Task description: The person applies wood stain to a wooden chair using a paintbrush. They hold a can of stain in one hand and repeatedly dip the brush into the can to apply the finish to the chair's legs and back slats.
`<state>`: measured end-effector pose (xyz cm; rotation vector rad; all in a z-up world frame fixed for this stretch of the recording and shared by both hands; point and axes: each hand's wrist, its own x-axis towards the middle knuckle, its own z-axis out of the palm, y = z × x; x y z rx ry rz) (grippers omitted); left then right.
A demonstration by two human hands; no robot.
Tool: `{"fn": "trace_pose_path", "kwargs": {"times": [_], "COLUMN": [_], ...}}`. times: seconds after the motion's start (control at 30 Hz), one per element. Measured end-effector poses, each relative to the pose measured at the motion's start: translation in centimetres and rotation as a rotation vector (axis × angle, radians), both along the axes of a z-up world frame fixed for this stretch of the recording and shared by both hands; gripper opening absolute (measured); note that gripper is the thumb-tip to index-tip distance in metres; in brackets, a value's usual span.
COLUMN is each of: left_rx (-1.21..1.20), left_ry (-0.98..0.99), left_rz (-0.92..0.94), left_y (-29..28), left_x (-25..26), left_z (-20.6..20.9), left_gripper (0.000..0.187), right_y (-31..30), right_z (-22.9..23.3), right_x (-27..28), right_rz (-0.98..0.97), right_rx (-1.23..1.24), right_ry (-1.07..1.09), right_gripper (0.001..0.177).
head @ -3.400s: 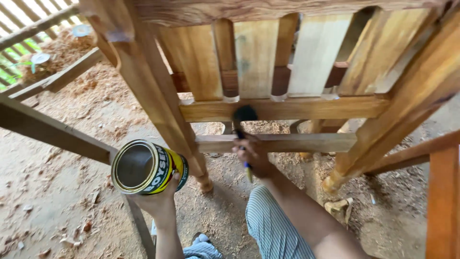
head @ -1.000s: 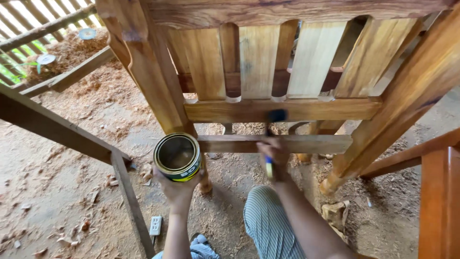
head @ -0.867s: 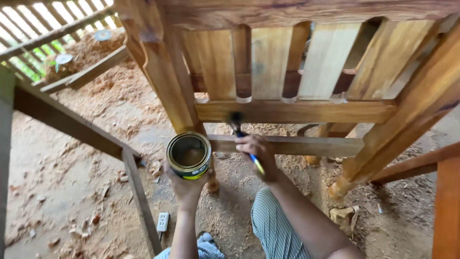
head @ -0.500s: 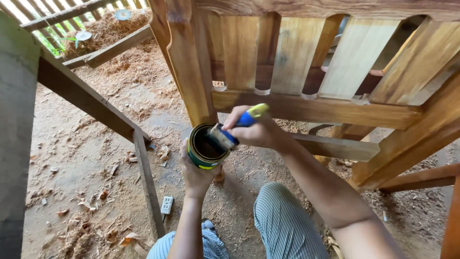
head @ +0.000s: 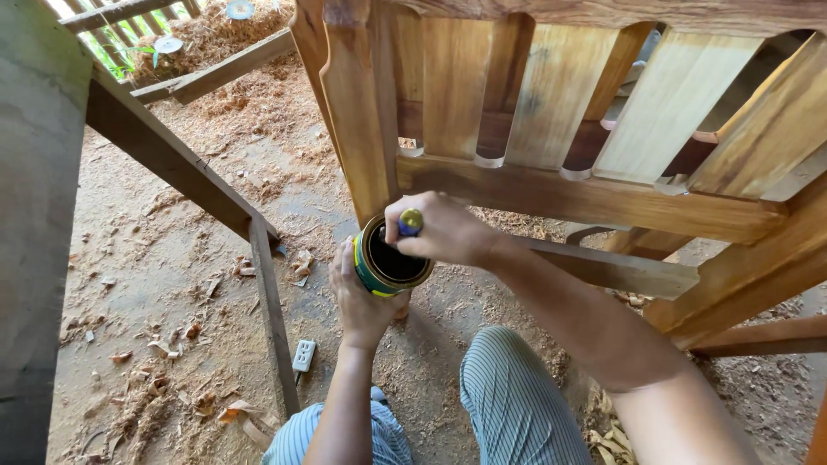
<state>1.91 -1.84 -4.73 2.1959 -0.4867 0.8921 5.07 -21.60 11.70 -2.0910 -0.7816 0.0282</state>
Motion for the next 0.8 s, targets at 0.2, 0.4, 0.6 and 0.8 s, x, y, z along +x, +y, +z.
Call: {"fn": "trace_pose_path", "kwargs": {"times": [0.2,0.4,0.6,0.8], "left_rx": [0.033,0.04,0.019,-0.022], "left_ry": [0.042,0.038,0.04,0.017], "left_rz": [0.03,0.041,0.066,0.084], "left_y": [-0.1,-0.5,-0.5,0.0], "left_x": [0.4,0.4,0.6,0.6], "left_z": [-0.8,-0.5,-0.8,-0.5], "left_gripper": [0.113,0.113,0.115,0.113], "right_y": [0.5,2.6,2.8,0.3], "right_z": [5.0,5.5,5.8,7.6], "right_x": [-0.3,0.7,0.7,0.0], "right_rz": [0.11,0.176,0.19,0.208], "right_rx": [-0.21,-0.521,-0.614,-0.577], "right_ry": [-0.039,-0.05,-0.101,-0.112], "right_gripper": [0.014,0.01,0.015,0.008]}}
